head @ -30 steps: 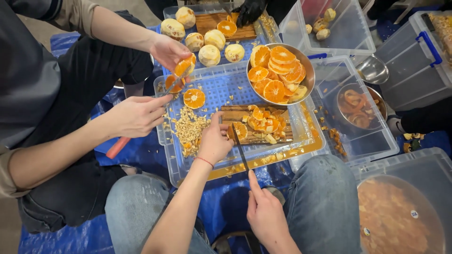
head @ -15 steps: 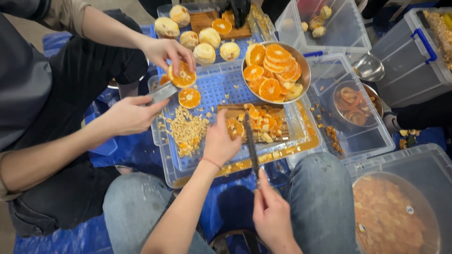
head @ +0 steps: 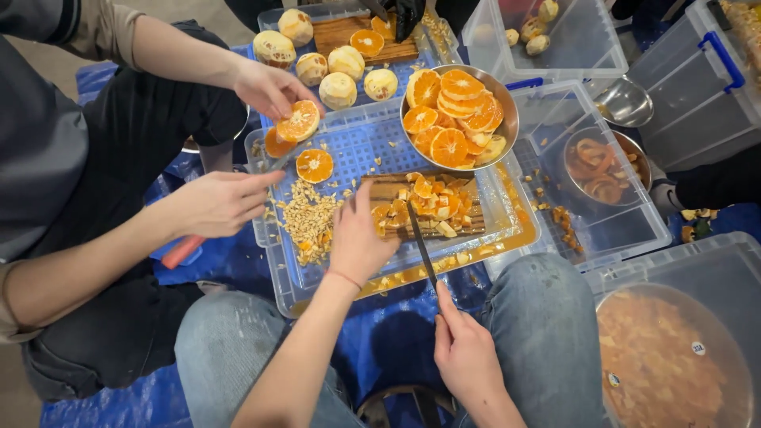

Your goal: The person sits on the floor and uses a knife to cut oranges and other round fruits on a wooden cutting board. They slice the fruits into pieces and place them into a metal bowl. Other people are also present, peeling and cutting fruits nearby.

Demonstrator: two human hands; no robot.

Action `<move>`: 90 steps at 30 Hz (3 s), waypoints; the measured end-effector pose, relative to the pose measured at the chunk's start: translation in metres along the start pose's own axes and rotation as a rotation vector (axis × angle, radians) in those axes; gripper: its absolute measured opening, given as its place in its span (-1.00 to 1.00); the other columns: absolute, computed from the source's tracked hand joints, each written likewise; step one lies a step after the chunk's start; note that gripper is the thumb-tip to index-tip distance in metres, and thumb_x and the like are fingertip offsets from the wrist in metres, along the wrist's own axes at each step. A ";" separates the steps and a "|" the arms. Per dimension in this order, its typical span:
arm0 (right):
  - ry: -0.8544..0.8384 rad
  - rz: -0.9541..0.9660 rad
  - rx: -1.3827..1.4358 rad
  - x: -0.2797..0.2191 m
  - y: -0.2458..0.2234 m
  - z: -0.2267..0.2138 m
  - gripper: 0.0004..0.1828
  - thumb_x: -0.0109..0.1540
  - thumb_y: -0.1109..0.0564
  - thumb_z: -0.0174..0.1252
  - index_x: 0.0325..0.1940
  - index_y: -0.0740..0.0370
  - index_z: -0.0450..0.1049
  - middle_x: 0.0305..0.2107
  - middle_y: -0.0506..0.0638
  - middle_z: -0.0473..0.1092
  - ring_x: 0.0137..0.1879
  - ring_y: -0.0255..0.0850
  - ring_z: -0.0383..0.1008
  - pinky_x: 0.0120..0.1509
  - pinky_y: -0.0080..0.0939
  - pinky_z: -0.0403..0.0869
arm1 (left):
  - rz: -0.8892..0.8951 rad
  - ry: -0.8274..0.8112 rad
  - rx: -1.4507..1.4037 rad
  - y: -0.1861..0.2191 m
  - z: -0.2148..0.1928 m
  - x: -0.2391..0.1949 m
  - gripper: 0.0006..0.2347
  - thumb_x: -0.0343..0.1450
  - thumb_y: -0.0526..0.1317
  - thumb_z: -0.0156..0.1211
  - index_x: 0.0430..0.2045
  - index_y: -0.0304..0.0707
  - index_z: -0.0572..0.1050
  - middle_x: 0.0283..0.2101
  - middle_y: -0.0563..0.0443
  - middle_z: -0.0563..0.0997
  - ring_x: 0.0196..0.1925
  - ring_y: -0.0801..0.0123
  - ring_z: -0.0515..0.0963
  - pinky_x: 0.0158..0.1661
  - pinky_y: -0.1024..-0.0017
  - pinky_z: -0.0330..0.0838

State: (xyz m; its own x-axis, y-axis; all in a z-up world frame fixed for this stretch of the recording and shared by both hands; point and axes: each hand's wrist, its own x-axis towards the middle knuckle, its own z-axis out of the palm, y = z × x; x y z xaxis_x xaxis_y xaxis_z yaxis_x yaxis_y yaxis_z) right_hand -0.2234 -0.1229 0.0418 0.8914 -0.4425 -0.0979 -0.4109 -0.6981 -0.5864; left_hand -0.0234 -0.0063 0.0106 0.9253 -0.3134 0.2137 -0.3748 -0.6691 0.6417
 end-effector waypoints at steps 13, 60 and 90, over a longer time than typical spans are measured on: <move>-0.022 0.038 0.007 -0.004 -0.005 -0.002 -0.40 0.20 0.21 0.13 0.35 -0.06 0.42 -0.59 -0.03 0.51 -0.53 -0.23 0.47 -0.33 -0.23 0.49 | -0.025 0.047 -0.145 -0.004 0.020 0.006 -0.14 0.02 -0.23 0.56 0.26 -0.38 0.23 0.12 -0.29 0.54 0.10 -0.08 0.56 0.20 0.14 0.31; -0.138 0.161 0.101 0.008 -0.006 -0.010 -0.39 0.20 0.18 0.13 0.35 -0.13 0.43 -0.47 -0.08 0.62 -0.48 -0.30 0.50 -0.30 -0.32 0.48 | -0.115 -0.232 -0.124 -0.013 -0.005 0.024 -0.14 0.08 -0.49 0.30 0.36 -0.03 0.16 -0.02 -0.27 0.60 0.01 -0.17 0.52 0.04 0.10 0.51; 0.071 -0.054 0.052 -0.001 -0.023 0.019 -0.39 0.17 0.25 0.16 0.34 0.03 0.42 -0.59 0.04 0.51 -0.58 -0.17 0.44 -0.40 -0.18 0.46 | -0.062 -0.177 -0.174 -0.011 -0.004 0.022 -0.23 0.09 -0.43 0.30 0.30 -0.17 0.22 -0.08 -0.25 0.66 -0.07 -0.09 0.64 -0.07 0.17 0.57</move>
